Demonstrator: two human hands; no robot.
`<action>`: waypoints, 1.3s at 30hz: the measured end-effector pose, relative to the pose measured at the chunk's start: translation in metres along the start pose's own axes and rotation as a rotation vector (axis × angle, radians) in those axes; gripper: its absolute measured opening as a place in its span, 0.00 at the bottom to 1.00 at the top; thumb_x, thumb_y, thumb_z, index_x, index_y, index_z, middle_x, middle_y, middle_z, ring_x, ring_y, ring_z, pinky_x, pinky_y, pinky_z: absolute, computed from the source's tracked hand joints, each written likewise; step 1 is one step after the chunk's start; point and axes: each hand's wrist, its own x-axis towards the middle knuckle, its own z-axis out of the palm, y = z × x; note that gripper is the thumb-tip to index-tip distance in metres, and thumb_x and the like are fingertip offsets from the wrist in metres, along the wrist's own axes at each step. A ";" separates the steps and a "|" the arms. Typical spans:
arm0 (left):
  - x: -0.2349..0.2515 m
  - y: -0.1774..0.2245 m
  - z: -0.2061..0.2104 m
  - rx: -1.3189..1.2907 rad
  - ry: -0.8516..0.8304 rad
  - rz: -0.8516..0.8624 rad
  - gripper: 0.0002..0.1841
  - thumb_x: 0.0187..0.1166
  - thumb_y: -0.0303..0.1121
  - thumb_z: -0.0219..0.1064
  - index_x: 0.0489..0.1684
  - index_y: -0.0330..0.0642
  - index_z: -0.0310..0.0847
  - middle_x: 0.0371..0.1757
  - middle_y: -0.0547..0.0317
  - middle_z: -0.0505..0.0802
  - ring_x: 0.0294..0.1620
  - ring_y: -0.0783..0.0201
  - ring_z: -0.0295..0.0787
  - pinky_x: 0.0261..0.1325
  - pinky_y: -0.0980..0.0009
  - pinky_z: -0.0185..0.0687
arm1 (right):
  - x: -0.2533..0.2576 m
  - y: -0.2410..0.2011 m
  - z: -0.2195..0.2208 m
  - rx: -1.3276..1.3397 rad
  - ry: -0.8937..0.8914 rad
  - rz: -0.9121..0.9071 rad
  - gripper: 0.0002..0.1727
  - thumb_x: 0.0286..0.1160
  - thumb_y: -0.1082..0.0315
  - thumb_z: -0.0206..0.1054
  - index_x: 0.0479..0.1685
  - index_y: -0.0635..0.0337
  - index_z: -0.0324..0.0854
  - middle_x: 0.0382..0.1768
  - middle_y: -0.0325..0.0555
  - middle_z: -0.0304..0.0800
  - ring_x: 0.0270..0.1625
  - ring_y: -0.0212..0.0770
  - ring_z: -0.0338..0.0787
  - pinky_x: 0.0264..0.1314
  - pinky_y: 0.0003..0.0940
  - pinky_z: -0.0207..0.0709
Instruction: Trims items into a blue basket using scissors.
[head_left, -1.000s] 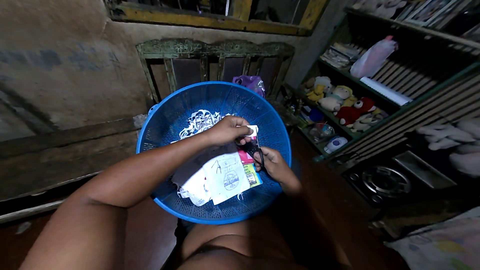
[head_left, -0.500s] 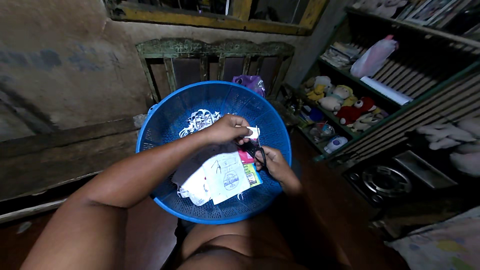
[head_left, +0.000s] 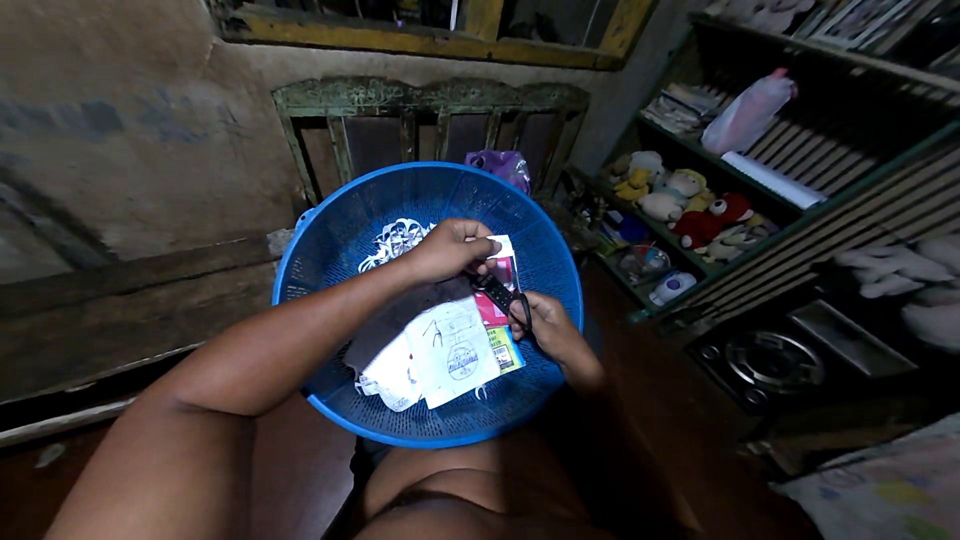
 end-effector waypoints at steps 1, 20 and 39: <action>0.000 0.001 0.001 -0.012 0.009 0.006 0.10 0.87 0.32 0.65 0.47 0.32 0.84 0.35 0.52 0.94 0.34 0.62 0.93 0.44 0.66 0.92 | 0.000 0.001 0.000 -0.003 -0.009 -0.006 0.18 0.89 0.56 0.59 0.41 0.63 0.84 0.29 0.40 0.85 0.31 0.35 0.86 0.37 0.32 0.86; 0.000 -0.008 0.012 -0.042 -0.035 -0.002 0.10 0.87 0.32 0.66 0.47 0.32 0.84 0.38 0.50 0.95 0.36 0.61 0.94 0.45 0.65 0.93 | 0.001 0.003 0.000 0.012 0.008 0.012 0.16 0.90 0.60 0.60 0.42 0.65 0.84 0.30 0.42 0.86 0.30 0.35 0.86 0.35 0.32 0.86; 0.001 -0.009 0.004 0.070 -0.050 0.019 0.10 0.87 0.34 0.66 0.45 0.33 0.86 0.35 0.51 0.95 0.33 0.62 0.93 0.43 0.66 0.92 | 0.002 0.001 0.001 -0.015 0.016 0.005 0.17 0.90 0.59 0.60 0.39 0.64 0.85 0.27 0.42 0.85 0.27 0.35 0.85 0.32 0.31 0.85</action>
